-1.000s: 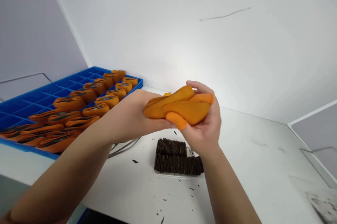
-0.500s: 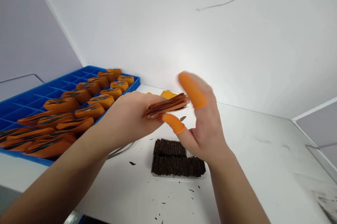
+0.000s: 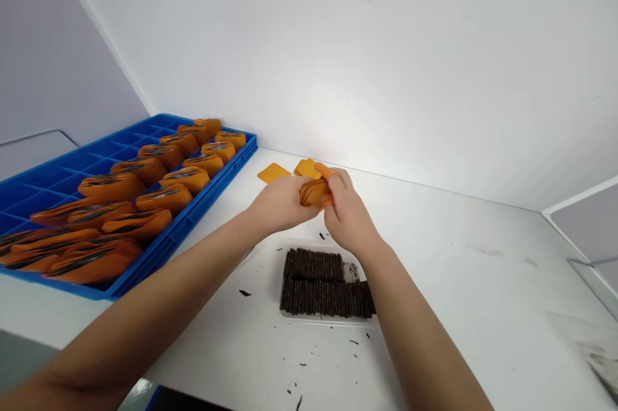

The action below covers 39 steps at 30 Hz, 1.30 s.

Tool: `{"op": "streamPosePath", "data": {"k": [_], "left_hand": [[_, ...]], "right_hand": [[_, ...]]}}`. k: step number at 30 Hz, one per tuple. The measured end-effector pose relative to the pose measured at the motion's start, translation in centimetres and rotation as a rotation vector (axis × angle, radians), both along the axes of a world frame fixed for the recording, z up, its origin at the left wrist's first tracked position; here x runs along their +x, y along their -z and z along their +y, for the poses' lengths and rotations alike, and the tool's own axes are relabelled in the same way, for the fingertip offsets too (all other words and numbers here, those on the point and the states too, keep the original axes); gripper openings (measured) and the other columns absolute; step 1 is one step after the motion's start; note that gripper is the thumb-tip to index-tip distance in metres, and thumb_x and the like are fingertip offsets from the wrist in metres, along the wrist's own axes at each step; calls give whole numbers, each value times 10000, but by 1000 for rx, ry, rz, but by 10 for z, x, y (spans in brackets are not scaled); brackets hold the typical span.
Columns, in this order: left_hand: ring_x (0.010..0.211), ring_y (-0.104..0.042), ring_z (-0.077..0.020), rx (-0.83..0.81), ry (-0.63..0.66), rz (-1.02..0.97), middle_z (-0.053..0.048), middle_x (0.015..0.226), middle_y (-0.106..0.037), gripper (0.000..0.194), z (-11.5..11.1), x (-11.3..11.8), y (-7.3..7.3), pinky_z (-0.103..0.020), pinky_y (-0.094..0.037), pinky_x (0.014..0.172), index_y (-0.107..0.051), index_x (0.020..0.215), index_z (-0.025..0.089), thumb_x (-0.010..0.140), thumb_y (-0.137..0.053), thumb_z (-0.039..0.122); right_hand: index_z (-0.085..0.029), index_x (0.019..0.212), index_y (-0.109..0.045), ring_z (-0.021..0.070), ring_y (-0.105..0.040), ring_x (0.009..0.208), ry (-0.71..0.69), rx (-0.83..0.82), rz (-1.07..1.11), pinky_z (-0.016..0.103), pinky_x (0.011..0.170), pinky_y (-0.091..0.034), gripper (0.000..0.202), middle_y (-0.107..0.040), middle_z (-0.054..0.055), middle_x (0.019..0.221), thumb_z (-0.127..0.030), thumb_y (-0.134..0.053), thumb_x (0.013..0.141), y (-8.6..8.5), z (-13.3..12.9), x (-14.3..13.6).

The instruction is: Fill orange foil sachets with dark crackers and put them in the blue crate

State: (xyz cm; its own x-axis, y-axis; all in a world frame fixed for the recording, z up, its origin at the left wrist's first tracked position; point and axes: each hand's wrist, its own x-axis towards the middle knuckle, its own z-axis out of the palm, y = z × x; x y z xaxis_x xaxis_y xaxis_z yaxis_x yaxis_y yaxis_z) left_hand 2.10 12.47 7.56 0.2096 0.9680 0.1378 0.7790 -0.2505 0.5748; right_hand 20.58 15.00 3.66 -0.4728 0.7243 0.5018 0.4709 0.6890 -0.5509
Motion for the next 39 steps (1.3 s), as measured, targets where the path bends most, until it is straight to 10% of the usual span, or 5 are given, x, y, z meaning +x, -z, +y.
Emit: {"op": "streamPosePath", "data": {"k": [13,27,39], "left_hand": [[1018,-676,-218,-107,135,143,-71,1090,-727,258,10,22,57,-424,-553,948,-710,1130,162,954,-685,349],[995,-710,-283,-108,150,328,-120,1132,-729,352,-2,18,29,-440,-560,849,-633,1163,137,1027,-522,443],[1099,-694,-306,18,195,479,-75,1209,-726,412,-10,20,15,-413,-518,888,-594,1325,191,936,-708,261]], "right_hand": [[-224,1136,-645,248,-653,1099,14,-424,-451,396,932,-510,440,-711,43,1213,44,-560,797,-17,-3,15],[-267,1627,-251,264,-672,1187,53,-565,-477,421,1026,-522,881,-705,76,1316,13,-517,836,-3,-3,10],[-228,1268,-501,277,-692,985,108,-591,-599,368,773,-519,468,-726,98,1186,-43,-562,843,-13,-8,15]]}}
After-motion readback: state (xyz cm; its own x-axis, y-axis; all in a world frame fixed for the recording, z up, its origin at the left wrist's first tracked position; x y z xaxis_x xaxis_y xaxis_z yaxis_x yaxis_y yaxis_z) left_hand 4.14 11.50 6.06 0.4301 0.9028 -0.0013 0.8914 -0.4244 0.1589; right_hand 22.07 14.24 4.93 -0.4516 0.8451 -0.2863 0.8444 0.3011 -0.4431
